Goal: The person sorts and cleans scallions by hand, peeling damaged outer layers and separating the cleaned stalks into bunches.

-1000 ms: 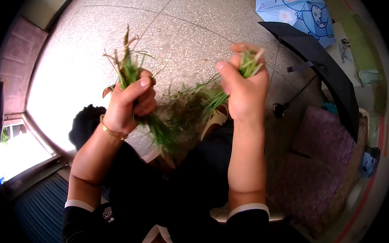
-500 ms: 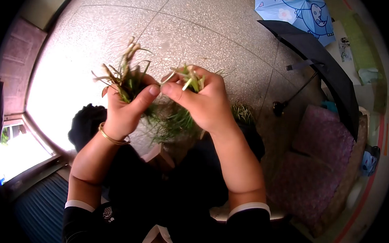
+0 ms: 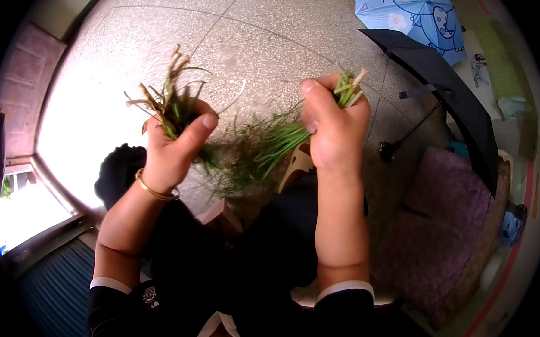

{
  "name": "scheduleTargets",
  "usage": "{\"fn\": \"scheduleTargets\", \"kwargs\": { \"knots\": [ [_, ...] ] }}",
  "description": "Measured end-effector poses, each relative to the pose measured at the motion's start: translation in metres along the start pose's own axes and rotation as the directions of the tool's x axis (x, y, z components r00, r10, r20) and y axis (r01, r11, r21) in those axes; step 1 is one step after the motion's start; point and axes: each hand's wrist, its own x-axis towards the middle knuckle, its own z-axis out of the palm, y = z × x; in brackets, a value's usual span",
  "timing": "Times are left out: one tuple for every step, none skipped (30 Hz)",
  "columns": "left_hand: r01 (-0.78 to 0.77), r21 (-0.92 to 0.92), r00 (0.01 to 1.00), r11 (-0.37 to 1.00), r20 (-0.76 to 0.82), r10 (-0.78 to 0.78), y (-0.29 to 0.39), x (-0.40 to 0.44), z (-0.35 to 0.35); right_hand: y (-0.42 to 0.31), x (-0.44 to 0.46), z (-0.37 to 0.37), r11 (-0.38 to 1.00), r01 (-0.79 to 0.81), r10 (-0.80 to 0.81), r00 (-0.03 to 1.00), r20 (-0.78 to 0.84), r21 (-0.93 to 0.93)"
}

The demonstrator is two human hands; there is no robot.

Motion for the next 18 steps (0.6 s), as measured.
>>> {"fn": "scheduleTargets", "kwargs": {
  "knots": [
    [0.035, -0.041, 0.999, 0.999, -0.012, -0.035, 0.000, 0.000, -0.001, -0.002, 0.001, -0.002, 1.000, -0.007, 0.008, 1.000, -0.012, 0.005],
    [0.069, -0.083, 0.997, 0.994, -0.023, -0.071, 0.001, 0.001, -0.001, -0.005, 0.001, -0.001, 1.000, -0.007, 0.007, 1.000, -0.013, 0.005],
    [0.072, -0.113, 0.995, 0.991, -0.054, -0.079, 0.001, 0.001, 0.001, -0.007, 0.002, 0.000, 1.000, -0.022, 0.021, 0.999, -0.048, -0.021],
    [0.072, -0.114, 0.996, 0.991, -0.051, -0.078, 0.000, 0.001, 0.001, -0.009, 0.002, 0.000, 0.998, -0.038, 0.034, 0.996, -0.085, -0.047],
    [0.077, -0.125, 0.994, 0.989, -0.066, -0.086, -0.002, 0.002, 0.001, -0.009, 0.002, -0.002, 0.998, -0.037, 0.033, 0.996, -0.087, -0.048],
    [0.082, -0.136, 0.992, 0.987, -0.082, -0.093, -0.003, 0.002, 0.001, -0.009, 0.002, -0.004, 0.997, -0.041, 0.041, 0.999, 0.010, -0.070],
    [0.091, -0.138, 0.991, 0.986, -0.083, -0.103, -0.003, 0.002, 0.001, -0.009, 0.002, -0.007, 0.995, -0.042, 0.052, 0.993, 0.107, -0.091],
    [0.092, -0.139, 0.991, 0.986, -0.082, -0.104, -0.003, 0.002, 0.001, -0.009, 0.001, -0.009, 0.995, -0.042, 0.052, 0.993, 0.105, -0.092],
    [0.094, -0.132, 0.991, 0.987, -0.079, -0.105, -0.003, 0.002, 0.001, -0.008, -0.001, -0.011, 0.989, -0.073, 0.090, 0.986, 0.138, -0.125],
    [0.096, -0.125, 0.991, 0.988, -0.076, -0.106, -0.003, 0.002, 0.001, -0.008, -0.001, -0.013, 0.982, -0.103, 0.130, 0.977, 0.170, -0.159],
    [0.097, -0.125, 0.991, 0.987, -0.076, -0.107, -0.003, 0.002, 0.001, -0.007, -0.001, -0.016, 0.982, -0.104, 0.130, 0.977, 0.169, -0.159],
    [0.087, -0.130, 0.993, 0.988, -0.074, -0.097, -0.003, 0.002, 0.001, -0.007, 0.000, -0.019, 0.984, -0.122, 0.149, 0.965, 0.214, -0.133],
    [0.077, -0.135, 0.994, 0.988, -0.073, -0.087, -0.004, 0.002, 0.001, -0.006, 0.000, -0.021, 0.984, -0.142, 0.165, 0.951, 0.260, -0.107],
    [0.077, -0.136, 0.993, 0.988, -0.074, -0.087, -0.004, 0.002, 0.001, -0.005, 0.000, -0.019, 0.984, -0.142, 0.166, 0.951, 0.261, -0.108],
    [0.077, -0.133, 0.993, 0.988, -0.076, -0.087, -0.004, 0.002, 0.001, -0.002, -0.001, -0.015, 0.981, -0.021, 0.068, 0.970, 0.235, -0.194],
    [0.076, -0.131, 0.993, 0.988, -0.078, -0.087, -0.004, 0.001, 0.001, 0.000, -0.002, -0.010, 0.955, 0.097, -0.035, 0.975, 0.218, -0.281],
    [0.075, -0.131, 0.993, 0.988, -0.080, -0.086, -0.004, 0.002, 0.000, 0.002, -0.004, -0.001, 0.955, 0.097, -0.035, 0.975, 0.220, -0.281],
    [0.080, -0.131, 0.993, 0.988, -0.078, -0.091, -0.003, 0.002, 0.000, 0.002, -0.007, 0.011, 0.954, 0.134, -0.111, 0.989, 0.099, -0.268]
  ]
}}
